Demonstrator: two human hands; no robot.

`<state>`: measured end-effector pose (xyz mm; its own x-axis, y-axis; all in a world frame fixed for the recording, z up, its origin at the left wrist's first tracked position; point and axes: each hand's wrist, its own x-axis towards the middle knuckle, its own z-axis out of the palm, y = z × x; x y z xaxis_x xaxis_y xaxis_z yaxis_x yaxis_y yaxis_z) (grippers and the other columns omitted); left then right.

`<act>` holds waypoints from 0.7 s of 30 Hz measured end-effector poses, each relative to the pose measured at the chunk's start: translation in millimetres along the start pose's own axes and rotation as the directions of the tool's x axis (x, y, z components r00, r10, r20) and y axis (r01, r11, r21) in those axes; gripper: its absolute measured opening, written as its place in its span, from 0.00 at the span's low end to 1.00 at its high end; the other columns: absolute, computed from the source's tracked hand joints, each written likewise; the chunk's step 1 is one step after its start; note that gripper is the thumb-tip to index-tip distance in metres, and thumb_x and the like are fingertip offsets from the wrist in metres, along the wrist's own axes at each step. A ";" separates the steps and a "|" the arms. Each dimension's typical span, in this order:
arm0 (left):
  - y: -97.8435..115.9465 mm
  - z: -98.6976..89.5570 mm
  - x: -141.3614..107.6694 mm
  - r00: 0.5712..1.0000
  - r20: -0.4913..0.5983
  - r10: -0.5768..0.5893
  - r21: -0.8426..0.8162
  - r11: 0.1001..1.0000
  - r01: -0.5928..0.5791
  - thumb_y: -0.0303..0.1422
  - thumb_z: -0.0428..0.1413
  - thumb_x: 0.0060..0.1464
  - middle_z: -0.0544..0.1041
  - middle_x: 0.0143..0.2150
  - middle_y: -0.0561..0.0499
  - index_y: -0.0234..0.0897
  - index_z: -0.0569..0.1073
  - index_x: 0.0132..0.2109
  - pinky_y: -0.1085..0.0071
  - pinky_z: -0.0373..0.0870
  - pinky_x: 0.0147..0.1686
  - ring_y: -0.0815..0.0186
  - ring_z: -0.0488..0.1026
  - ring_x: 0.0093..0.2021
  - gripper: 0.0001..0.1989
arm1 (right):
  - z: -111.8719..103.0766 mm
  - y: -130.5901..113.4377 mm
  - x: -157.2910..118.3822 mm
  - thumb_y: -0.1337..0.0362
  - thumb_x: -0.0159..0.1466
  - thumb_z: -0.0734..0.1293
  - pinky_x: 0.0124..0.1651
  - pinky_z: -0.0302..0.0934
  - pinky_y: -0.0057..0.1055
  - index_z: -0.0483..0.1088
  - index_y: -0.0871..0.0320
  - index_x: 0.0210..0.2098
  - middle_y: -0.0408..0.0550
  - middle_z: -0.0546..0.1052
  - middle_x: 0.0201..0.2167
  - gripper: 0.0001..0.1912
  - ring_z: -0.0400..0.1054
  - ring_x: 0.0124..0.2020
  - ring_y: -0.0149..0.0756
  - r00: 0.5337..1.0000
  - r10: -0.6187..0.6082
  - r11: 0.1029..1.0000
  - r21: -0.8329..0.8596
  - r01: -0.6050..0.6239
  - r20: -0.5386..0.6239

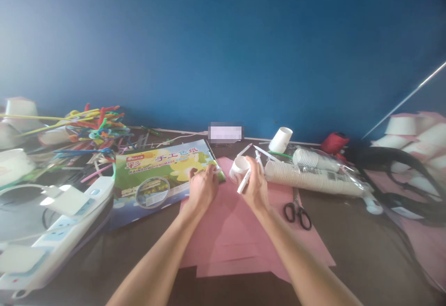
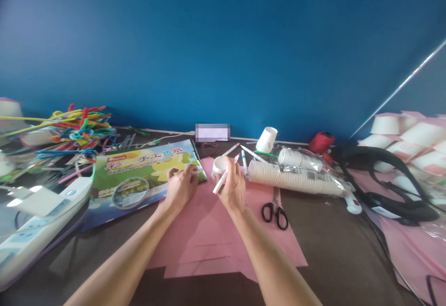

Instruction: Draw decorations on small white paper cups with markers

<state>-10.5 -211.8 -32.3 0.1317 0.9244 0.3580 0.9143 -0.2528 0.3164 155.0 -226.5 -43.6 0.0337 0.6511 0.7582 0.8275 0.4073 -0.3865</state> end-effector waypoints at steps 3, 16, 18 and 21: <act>-0.3 2.7 -0.4 0.999 -0.037 0.002 0.001 1.000 -0.002 0.27 0.46 0.56 0.79 0.29 0.49 0.39 0.72 0.46 0.57 0.53 0.54 0.60 0.76 0.32 0.14 | 1.1 1.0 -0.7 0.65 0.61 0.63 0.44 0.67 0.45 0.56 0.61 0.58 0.60 0.72 0.46 0.26 0.67 0.48 0.50 1.000 0.015 1.000 0.021 -0.015 0.005; -4.1 10.7 1.8 0.997 -0.066 -0.043 -0.293 0.956 0.022 0.28 0.49 0.55 0.79 0.49 0.47 0.40 0.64 0.56 0.53 0.50 0.59 0.60 0.76 0.45 0.20 | 5.3 4.7 -1.1 0.65 0.62 0.62 0.47 0.66 0.49 0.53 0.63 0.60 0.62 0.70 0.47 0.28 0.67 0.47 0.49 0.998 0.002 0.999 0.041 0.000 -0.056; -3.3 10.1 2.5 0.996 -0.080 -0.038 -0.334 0.942 0.009 0.27 0.49 0.55 0.79 0.47 0.49 0.40 0.65 0.55 0.55 0.52 0.58 0.62 0.76 0.44 0.19 | 3.8 2.8 -0.2 0.65 0.63 0.62 0.46 0.66 0.49 0.54 0.63 0.59 0.60 0.71 0.46 0.26 0.68 0.44 0.47 0.997 0.006 0.999 0.046 -0.003 -0.075; -1.9 8.4 3.4 0.994 -0.104 -0.025 -0.382 0.924 -0.017 0.26 0.49 0.55 0.80 0.43 0.51 0.41 0.67 0.52 0.56 0.54 0.57 0.63 0.76 0.42 0.17 | 3.0 2.1 0.3 0.64 0.63 0.62 0.45 0.66 0.49 0.54 0.62 0.59 0.61 0.70 0.47 0.26 0.68 0.43 0.46 0.994 -0.002 0.999 0.044 0.007 -0.110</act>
<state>-8.5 -205.9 -39.0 0.0686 0.8957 0.4392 0.6966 -0.3582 0.6216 155.1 -223.5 -45.7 0.0932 0.5761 0.8120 0.8020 0.4398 -0.4041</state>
